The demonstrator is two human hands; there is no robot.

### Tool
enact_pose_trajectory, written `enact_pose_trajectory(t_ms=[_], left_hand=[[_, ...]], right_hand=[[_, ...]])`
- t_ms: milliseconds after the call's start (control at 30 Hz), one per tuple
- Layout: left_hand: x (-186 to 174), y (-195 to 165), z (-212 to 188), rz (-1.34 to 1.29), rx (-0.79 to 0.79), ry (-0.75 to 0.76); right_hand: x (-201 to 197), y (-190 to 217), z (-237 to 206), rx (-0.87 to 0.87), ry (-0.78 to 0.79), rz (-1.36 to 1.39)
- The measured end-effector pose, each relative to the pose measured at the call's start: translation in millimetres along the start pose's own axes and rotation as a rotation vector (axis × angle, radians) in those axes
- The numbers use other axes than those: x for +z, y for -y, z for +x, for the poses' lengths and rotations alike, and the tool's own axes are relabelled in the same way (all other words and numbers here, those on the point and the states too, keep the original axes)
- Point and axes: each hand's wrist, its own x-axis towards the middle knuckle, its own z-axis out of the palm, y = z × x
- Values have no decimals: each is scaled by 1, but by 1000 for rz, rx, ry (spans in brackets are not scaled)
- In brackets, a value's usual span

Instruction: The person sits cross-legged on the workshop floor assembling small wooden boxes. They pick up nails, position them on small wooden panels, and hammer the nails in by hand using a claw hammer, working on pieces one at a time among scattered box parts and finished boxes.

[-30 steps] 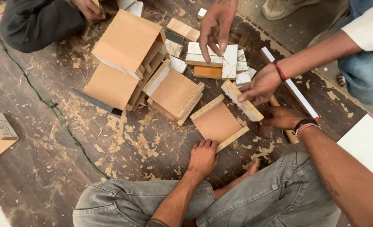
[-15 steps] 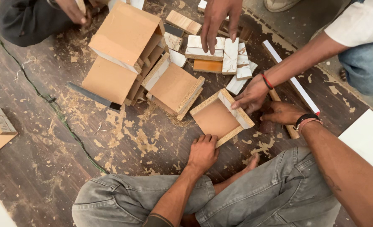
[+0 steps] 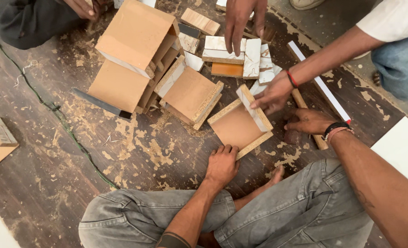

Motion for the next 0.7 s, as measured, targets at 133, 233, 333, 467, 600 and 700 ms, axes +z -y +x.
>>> enact_pose_trajectory(t_ms=[133, 233, 333, 467, 600, 700], left_hand=[[1, 1, -1, -6, -4, 2], [2, 2, 0, -8, 3, 8], [2, 2, 0, -9, 3, 19], [1, 2, 1, -7, -4, 34], [1, 2, 1, -7, -5, 32], [1, 2, 1, 3, 2, 30]], right_hand=[[0, 0, 1, -39, 1, 23], [0, -1, 2, -16, 9, 50], [0, -3, 2, -47, -17, 21], [-2, -5, 1, -81, -8, 73], [-4, -3, 0, -5, 15, 86], [-5, 1, -3, 43, 49, 104]])
